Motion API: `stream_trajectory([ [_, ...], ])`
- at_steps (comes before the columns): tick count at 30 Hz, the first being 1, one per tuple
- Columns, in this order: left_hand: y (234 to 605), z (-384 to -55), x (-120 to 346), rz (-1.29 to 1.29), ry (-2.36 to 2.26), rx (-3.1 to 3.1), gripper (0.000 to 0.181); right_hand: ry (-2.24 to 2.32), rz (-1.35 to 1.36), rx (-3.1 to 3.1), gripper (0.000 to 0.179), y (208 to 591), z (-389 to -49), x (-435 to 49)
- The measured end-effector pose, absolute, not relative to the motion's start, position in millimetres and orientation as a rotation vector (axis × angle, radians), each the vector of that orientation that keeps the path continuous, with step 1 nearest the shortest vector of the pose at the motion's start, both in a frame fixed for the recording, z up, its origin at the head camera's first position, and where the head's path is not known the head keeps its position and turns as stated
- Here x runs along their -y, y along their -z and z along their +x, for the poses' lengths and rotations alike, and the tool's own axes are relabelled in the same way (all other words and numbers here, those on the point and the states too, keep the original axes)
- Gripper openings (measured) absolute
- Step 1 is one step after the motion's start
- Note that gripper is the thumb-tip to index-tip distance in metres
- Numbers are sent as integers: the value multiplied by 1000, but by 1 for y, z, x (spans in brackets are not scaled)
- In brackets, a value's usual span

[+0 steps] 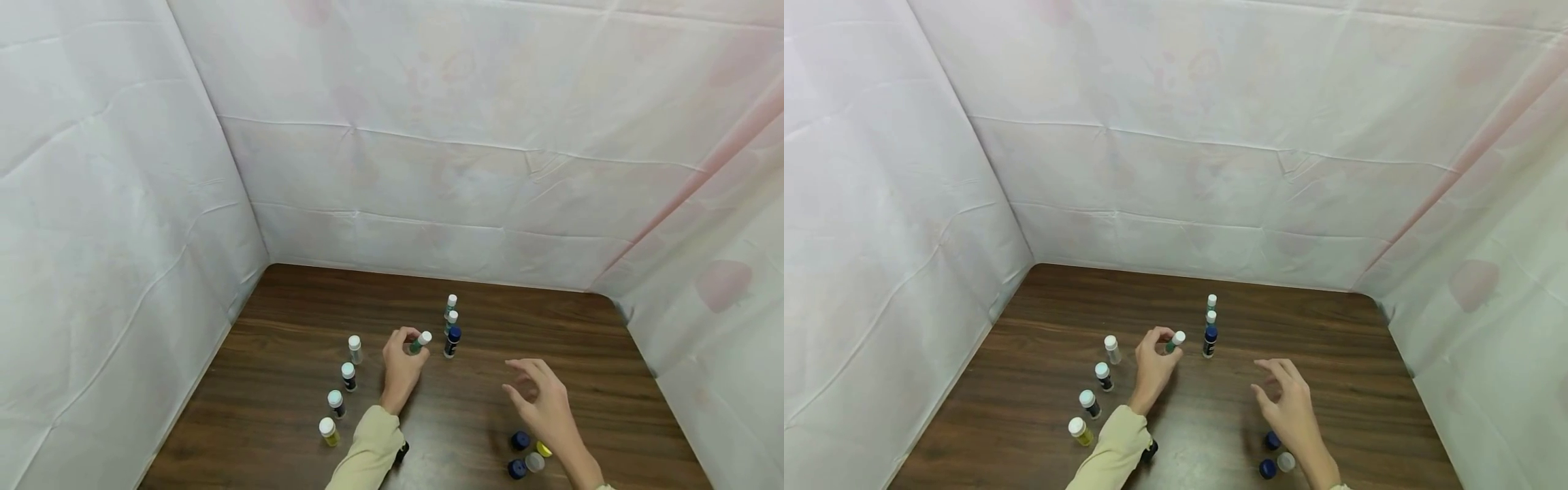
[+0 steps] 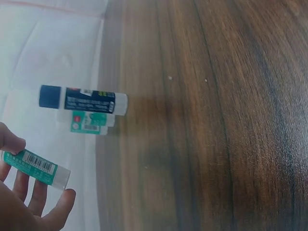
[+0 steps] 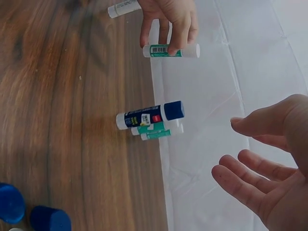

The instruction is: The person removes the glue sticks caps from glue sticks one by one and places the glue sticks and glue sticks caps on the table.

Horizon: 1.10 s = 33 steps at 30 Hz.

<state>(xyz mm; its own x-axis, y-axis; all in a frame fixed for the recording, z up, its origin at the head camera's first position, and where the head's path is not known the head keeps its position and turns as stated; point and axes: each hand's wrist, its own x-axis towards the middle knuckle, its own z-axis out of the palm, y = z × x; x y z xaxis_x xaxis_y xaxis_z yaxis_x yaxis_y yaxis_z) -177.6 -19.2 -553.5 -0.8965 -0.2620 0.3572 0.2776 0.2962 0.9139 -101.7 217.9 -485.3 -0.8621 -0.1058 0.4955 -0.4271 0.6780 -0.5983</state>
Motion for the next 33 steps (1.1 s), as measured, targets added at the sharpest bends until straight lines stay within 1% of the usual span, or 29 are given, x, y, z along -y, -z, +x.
stream_trajectory([
  [8, 537, -164, 14, -97, 1548, 2154, 25, -1061, 434, 2478, 48, 483, -106, -211],
  [21, 525, -143, 11, -245, 1428, 2165, 29, -1128, 520, 2474, 49, 476, -112, -192],
  [26, 522, -139, 10, -277, 1417, 2162, 32, -1178, 559, 2451, 51, 475, -114, -186],
  [33, 524, -134, 9, -315, 1376, 2171, 32, -1205, 604, 2437, 51, 476, -115, -176],
])
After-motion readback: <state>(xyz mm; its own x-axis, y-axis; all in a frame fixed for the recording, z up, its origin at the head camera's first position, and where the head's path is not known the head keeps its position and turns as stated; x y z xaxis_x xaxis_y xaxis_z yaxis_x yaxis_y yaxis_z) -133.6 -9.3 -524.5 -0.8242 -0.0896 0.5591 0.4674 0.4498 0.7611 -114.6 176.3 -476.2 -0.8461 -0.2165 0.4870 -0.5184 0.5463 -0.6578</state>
